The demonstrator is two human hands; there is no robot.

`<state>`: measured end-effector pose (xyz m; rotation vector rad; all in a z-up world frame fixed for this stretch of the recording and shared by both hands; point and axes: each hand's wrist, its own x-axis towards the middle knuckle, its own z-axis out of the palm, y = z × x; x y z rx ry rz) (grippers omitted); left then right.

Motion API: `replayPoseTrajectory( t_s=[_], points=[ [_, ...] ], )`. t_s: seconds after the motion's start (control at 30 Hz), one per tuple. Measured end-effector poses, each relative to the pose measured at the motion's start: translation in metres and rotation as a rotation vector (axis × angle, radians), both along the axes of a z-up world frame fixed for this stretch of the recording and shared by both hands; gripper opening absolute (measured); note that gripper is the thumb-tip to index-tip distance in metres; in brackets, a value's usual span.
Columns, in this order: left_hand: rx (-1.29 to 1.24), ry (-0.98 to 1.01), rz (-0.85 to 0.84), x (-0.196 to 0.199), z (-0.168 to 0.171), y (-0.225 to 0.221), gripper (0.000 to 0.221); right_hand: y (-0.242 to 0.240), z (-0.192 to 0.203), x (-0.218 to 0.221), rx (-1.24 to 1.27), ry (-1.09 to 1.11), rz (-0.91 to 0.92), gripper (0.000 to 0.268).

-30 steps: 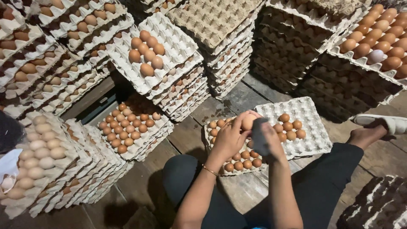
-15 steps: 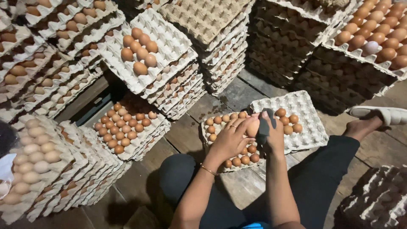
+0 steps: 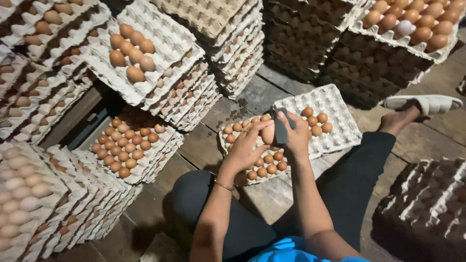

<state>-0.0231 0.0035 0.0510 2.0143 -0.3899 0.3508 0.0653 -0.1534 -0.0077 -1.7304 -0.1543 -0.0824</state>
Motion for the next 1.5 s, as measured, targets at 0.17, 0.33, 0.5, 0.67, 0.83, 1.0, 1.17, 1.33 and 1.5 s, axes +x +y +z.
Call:
replayPoseTrajectory(
  t_s=[0.17, 0.33, 0.5, 0.67, 0.83, 1.0, 1.17, 1.33, 1.5],
  points=[
    [-0.305, 0.122, -0.090, -0.004, -0.003, -0.001, 0.061, 0.005, -0.002, 0.010, 0.137, -0.002, 0.029, 0.022],
    [-0.608, 0.128, -0.158, 0.002, -0.004, 0.002, 0.057, 0.008, -0.042, 0.020, 0.155, -0.044, 0.028, 0.014],
    [-0.934, 0.161, -0.156, 0.009, -0.016, 0.001, 0.066, 0.011, -0.028, -0.009, 0.605, 0.367, -0.221, 0.038],
    [-0.741, 0.036, -0.029, 0.014, -0.012, 0.003, 0.071, -0.001, 0.022, -0.022, 0.974, 0.424, -0.107, 0.022],
    [-0.592, 0.011, 0.016, 0.011, -0.004, -0.004, 0.070, -0.004, 0.054, -0.034, 0.851, 0.163, 0.214, 0.048],
    [-0.502, 0.054, -0.067, 0.009, 0.002, 0.000, 0.065, 0.004, 0.082, -0.036, 0.112, -0.068, 0.394, 0.055],
    [-0.520, 0.033, -0.156, 0.005, 0.004, -0.007, 0.062, 0.008, 0.053, -0.042, 0.196, 0.072, 0.032, 0.022],
    [-0.500, 0.007, -0.110, 0.005, 0.011, -0.005, 0.073, 0.010, 0.063, -0.038, 0.190, -0.012, -0.081, 0.025],
    [0.280, -0.145, 0.258, 0.005, -0.003, -0.001, 0.081, -0.001, 0.044, -0.032, 0.088, 0.027, 0.167, 0.045]
  ],
)
